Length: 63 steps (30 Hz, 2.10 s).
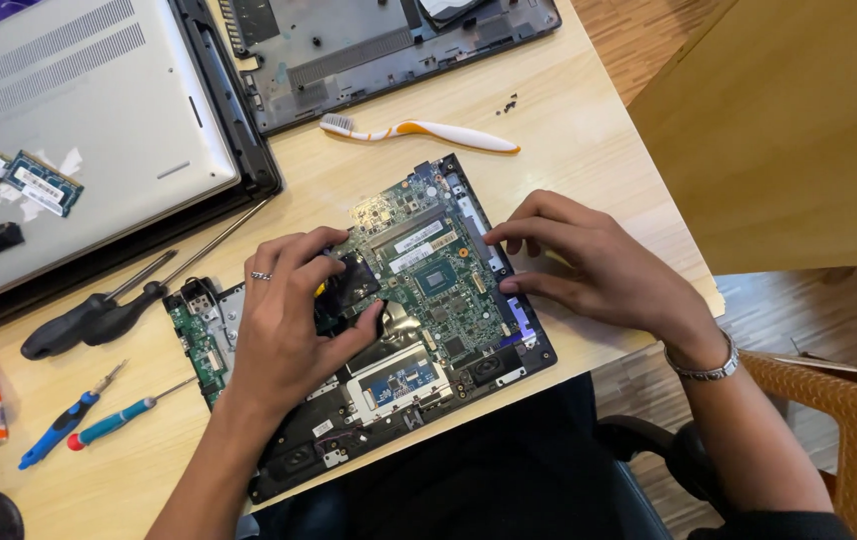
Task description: Cleaning a laptop cooling fan with a toothbrush and reassembling the motherboard into the laptop chassis.
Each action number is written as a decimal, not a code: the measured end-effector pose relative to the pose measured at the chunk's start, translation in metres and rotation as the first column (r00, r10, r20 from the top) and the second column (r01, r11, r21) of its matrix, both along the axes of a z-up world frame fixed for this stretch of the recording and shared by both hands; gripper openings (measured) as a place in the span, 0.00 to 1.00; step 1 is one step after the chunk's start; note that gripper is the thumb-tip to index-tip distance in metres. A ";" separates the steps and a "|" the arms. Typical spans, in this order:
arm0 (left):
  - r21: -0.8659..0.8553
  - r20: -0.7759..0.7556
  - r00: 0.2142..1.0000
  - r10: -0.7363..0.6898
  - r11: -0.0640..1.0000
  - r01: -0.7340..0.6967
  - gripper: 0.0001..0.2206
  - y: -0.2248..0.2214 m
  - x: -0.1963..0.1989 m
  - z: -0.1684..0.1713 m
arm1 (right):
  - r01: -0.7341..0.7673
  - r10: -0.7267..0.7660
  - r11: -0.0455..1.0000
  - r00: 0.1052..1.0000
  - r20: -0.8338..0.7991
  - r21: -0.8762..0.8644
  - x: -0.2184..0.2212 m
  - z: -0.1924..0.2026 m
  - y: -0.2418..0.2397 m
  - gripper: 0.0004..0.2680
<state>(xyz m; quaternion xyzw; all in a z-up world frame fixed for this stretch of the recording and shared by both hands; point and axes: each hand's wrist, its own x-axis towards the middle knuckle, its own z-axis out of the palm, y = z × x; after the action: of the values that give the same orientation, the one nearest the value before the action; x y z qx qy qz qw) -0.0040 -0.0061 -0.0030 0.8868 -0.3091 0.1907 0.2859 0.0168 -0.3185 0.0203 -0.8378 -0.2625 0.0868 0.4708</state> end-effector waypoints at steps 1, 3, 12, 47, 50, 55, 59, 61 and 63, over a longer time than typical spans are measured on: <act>0.002 0.001 1.000 0.002 1.000 -0.002 0.21 0.001 -0.001 0.000 | -0.002 0.002 1.000 1.000 0.001 0.002 -0.001 -0.002 0.000 0.16; -0.006 0.001 1.000 0.000 1.000 0.000 0.22 0.001 -0.001 -0.001 | -0.004 0.004 1.000 1.000 -0.005 0.030 0.000 -0.005 -0.001 0.16; 0.106 0.096 0.994 0.056 0.992 -0.066 0.28 0.005 -0.008 0.008 | -0.046 0.056 0.992 0.995 -0.079 0.116 -0.001 0.004 0.002 0.16; 0.649 -0.382 0.919 0.098 0.737 0.191 0.51 -0.024 0.034 0.085 | 0.295 -0.229 0.953 0.845 -0.484 0.064 -0.036 0.040 0.012 0.11; 0.709 -0.341 0.940 -0.017 0.651 0.269 0.51 -0.026 0.053 0.078 | 0.316 -0.261 0.947 0.862 -0.434 0.060 -0.040 0.030 0.003 0.10; 0.754 -0.240 0.915 -0.324 0.532 0.386 0.55 -0.035 0.073 0.062 | 0.333 -0.286 0.942 0.873 -0.396 0.053 -0.041 0.008 -0.002 0.09; 0.723 -0.153 0.817 -0.556 0.501 0.476 0.47 -0.049 0.072 0.051 | 0.333 -0.286 0.937 0.906 -0.313 0.106 -0.039 -0.002 -0.005 0.08; 0.712 -0.110 0.802 -0.588 0.516 0.476 0.41 -0.057 0.071 0.042 | 0.334 -0.283 0.934 0.910 -0.303 0.129 -0.038 -0.007 -0.007 0.08; 0.707 -0.106 0.747 -0.656 0.479 0.520 0.38 -0.066 0.076 0.032 | 0.347 -0.301 0.929 0.912 -0.280 0.131 -0.035 -0.013 -0.008 0.07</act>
<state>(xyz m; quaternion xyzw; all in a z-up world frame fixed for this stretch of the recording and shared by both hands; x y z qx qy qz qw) 0.0724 -0.0719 0.0289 0.7427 -0.6670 0.0280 -0.0525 -0.0182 -0.3268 0.0075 -0.8062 -0.0633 0.0902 0.5813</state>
